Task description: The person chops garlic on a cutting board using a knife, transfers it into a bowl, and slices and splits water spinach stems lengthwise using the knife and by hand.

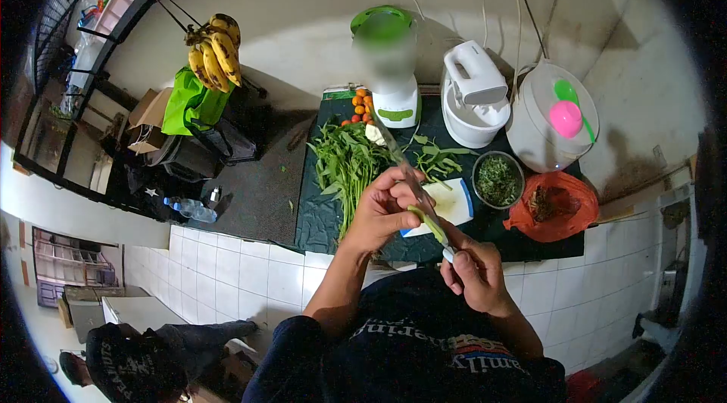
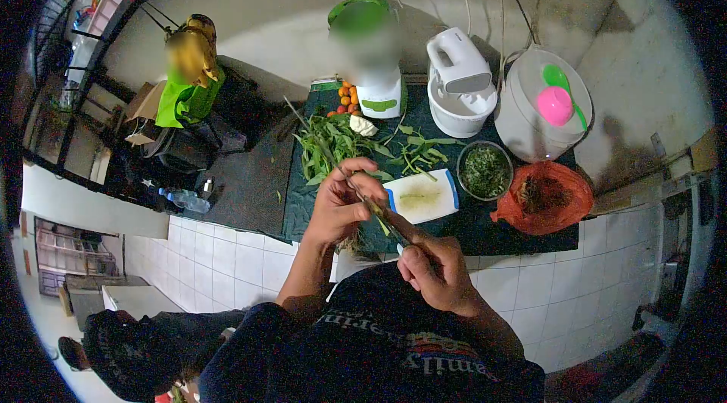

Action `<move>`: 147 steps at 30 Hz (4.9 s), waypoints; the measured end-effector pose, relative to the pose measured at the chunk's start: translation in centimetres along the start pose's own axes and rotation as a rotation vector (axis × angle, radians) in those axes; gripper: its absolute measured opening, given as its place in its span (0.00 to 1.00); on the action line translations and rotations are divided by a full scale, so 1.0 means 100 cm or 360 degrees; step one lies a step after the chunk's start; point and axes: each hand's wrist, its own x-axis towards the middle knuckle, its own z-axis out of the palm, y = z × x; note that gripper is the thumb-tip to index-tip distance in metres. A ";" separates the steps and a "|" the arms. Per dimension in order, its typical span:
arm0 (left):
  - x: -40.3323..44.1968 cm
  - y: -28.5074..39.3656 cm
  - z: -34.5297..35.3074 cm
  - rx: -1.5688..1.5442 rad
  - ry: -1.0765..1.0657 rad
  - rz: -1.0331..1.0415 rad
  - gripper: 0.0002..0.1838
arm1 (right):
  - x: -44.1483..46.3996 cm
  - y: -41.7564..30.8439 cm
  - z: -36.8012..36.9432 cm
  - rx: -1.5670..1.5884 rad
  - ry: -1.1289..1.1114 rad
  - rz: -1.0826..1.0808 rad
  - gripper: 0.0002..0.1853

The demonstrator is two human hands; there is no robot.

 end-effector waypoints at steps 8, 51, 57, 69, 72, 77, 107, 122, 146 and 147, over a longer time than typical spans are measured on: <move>-0.003 -0.008 -0.003 0.0058 0.0081 -0.0044 0.29 | -0.005 0.006 -0.003 0.0049 -0.0031 0.0009 0.26; -0.013 -0.018 -0.010 0.0037 0.0103 -0.0098 0.17 | -0.009 0.010 0.007 -0.0003 0.0007 0.0017 0.32; -0.013 -0.015 -0.011 0.0060 0.0101 -0.0079 0.16 | -0.008 0.013 0.010 -0.0057 0.0020 0.0021 0.32; -0.012 -0.016 -0.010 0.0086 0.0056 -0.0167 0.13 | -0.003 0.017 0.008 0.0124 -0.0022 0.0071 0.27; -0.010 -0.020 -0.010 0.0074 0.0046 -0.0205 0.12 | -0.001 0.021 0.005 0.0127 -0.0020 0.0111 0.27; -0.001 -0.037 -0.017 -0.0004 0.0001 -0.0170 0.12 | 0.004 0.021 0.002 0.0187 0.0039 0.0121 0.28; 0.021 -0.259 -0.151 0.2335 0.0385 0.0042 0.13 | -0.037 0.050 -0.052 0.0322 0.1310 0.0412 0.29; 0.021 -0.252 -0.126 0.1904 0.0191 -0.0262 0.07 | -0.030 0.061 -0.047 0.0039 0.0940 0.0302 0.28; 0.000 -0.083 0.013 0.0278 0.0493 -0.0223 0.16 | 0.009 0.035 -0.011 0.0368 0.0673 0.0249 0.27; 0.000 -0.082 0.015 0.0271 0.0521 -0.0261 0.16 | 0.009 0.036 -0.011 0.0388 0.0651 0.0280 0.27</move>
